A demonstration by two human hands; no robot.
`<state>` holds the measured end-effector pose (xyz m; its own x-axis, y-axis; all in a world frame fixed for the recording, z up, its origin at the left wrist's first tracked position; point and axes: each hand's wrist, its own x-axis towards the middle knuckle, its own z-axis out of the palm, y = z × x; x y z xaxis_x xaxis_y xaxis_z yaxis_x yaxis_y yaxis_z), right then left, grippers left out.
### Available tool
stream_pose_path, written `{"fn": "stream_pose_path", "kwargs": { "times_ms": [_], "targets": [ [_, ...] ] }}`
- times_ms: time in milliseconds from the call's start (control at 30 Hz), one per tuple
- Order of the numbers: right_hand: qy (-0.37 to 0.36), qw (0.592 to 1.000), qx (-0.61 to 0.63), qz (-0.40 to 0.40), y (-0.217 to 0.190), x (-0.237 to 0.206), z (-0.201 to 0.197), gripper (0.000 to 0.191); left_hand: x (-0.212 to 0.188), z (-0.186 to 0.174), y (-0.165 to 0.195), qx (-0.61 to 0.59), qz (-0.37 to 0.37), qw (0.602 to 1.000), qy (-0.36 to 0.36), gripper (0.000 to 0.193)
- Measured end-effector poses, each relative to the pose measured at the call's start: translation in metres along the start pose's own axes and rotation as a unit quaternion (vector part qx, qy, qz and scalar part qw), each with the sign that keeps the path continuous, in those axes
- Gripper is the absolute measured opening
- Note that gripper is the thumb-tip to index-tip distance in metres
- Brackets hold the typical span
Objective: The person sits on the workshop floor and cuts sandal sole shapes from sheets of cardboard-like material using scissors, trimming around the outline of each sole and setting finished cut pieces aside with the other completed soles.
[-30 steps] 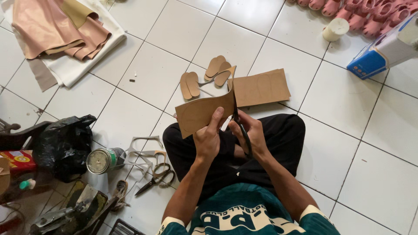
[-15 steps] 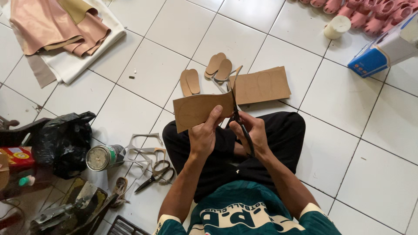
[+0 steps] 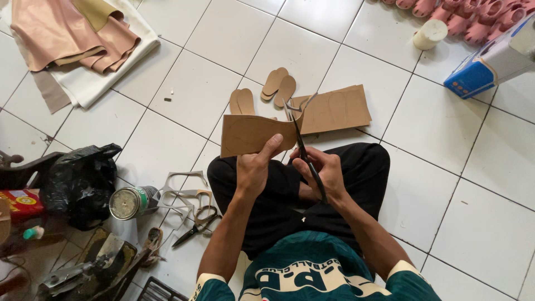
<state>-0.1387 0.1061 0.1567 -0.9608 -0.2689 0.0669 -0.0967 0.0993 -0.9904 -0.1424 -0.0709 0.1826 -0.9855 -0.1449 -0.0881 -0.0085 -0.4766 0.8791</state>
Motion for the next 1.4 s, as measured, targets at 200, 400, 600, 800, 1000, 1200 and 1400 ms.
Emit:
{"fn": "stream_pose_path", "kwargs": {
  "times_ms": [200,400,600,800,1000,1200,1400],
  "targets": [
    [0.033,0.999,-0.011,0.031,0.01,-0.001,0.008,0.036,0.01,-0.004,-0.026,0.036,0.002,0.999,-0.004,0.036],
    [0.051,0.998,0.036,-0.024,0.019,-0.002,0.015,0.039,0.005,-0.011,-0.045,0.055,0.051,0.997,0.011,0.032],
    [0.056,0.998,0.011,0.03,0.013,-0.002,0.017,0.04,0.002,-0.002,-0.036,0.168,0.085,0.979,0.084,0.029],
    [0.031,0.998,0.024,0.049,0.013,0.001,0.018,0.053,0.0,0.003,-0.025,0.071,0.079,0.993,0.053,0.023],
    [0.03,0.998,0.053,-0.014,0.019,0.002,0.019,0.066,-0.005,0.0,-0.016,0.085,0.063,0.994,0.033,0.024],
    [0.021,0.999,0.04,0.007,0.017,-0.001,0.014,0.066,-0.004,-0.003,-0.01,0.056,0.047,0.997,0.01,0.024],
    [-0.003,0.998,0.059,-0.001,0.012,-0.004,0.011,0.057,-0.003,-0.006,0.003,0.1,0.061,0.993,-0.023,0.024]
  ]
}}
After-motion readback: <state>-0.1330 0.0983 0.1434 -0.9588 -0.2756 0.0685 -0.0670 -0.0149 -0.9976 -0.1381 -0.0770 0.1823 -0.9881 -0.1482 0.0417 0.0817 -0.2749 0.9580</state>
